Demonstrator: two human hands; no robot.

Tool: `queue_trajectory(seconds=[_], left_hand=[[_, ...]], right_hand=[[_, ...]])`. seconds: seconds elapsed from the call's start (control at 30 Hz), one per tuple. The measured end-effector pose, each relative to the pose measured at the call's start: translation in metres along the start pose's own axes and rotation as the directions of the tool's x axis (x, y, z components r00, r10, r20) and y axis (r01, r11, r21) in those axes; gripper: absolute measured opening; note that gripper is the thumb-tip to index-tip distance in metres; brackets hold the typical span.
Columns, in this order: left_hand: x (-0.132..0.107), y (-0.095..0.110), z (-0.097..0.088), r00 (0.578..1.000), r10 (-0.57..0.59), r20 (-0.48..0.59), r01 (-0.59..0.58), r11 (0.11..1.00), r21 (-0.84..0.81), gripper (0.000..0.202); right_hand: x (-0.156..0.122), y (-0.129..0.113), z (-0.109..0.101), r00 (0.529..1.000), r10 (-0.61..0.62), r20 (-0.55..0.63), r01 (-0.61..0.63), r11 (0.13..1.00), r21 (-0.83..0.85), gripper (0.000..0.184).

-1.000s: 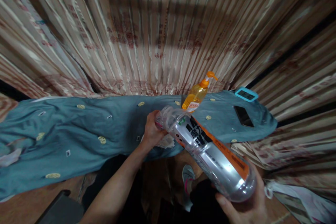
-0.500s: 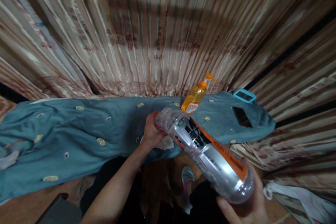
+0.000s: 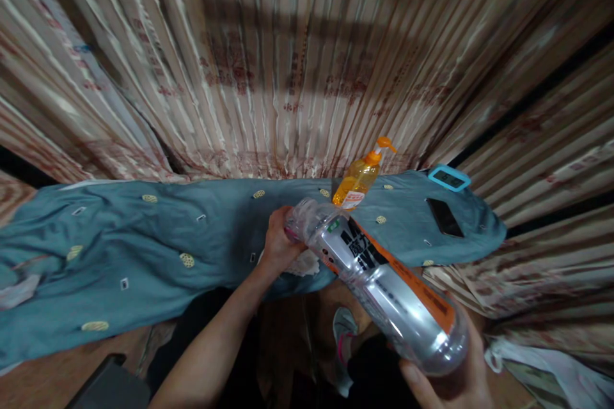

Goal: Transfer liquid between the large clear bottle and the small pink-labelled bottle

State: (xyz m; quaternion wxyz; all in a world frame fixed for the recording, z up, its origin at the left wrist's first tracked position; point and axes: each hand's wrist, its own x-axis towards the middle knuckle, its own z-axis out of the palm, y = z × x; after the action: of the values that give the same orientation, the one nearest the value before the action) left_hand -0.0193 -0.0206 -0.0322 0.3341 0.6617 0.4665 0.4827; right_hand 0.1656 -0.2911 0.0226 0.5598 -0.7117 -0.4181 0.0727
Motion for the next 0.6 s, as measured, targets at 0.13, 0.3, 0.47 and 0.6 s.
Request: queue_trajectory(seconds=[0.13, 0.3, 0.47, 0.6], left_hand=[[-0.0007, 0.0003, -0.0002, 1.000, 0.000, -0.005, 0.000, 1.000, 0.006, 0.086], [-0.0009, -0.0006, -0.0003, 1.000, -0.012, 0.016, 0.012, 1.000, -0.004, 0.086], [-0.0006, -0.0044, 0.0020, 1.000, -0.003, 0.001, 0.003, 1.000, -0.014, 0.088], [-0.0007, -0.0062, 0.0027, 1.000, 0.018, -0.001, -0.018, 1.000, -0.014, 0.088]], right_hand=[[-0.0010, -0.0009, 0.0008, 1.000, 0.004, -0.010, -0.003, 1.000, 0.014, 0.106], [-0.0026, 0.0004, 0.0002, 0.999, 0.039, -0.004, -0.039, 0.999, 0.020, 0.104], [-0.0018, 0.0035, -0.0006, 1.000, -0.006, 0.012, 0.005, 0.999, 0.038, 0.107], [-0.0031, 0.0020, 0.0003, 1.000, 0.025, 0.001, -0.025, 0.999, 0.038, 0.110]])
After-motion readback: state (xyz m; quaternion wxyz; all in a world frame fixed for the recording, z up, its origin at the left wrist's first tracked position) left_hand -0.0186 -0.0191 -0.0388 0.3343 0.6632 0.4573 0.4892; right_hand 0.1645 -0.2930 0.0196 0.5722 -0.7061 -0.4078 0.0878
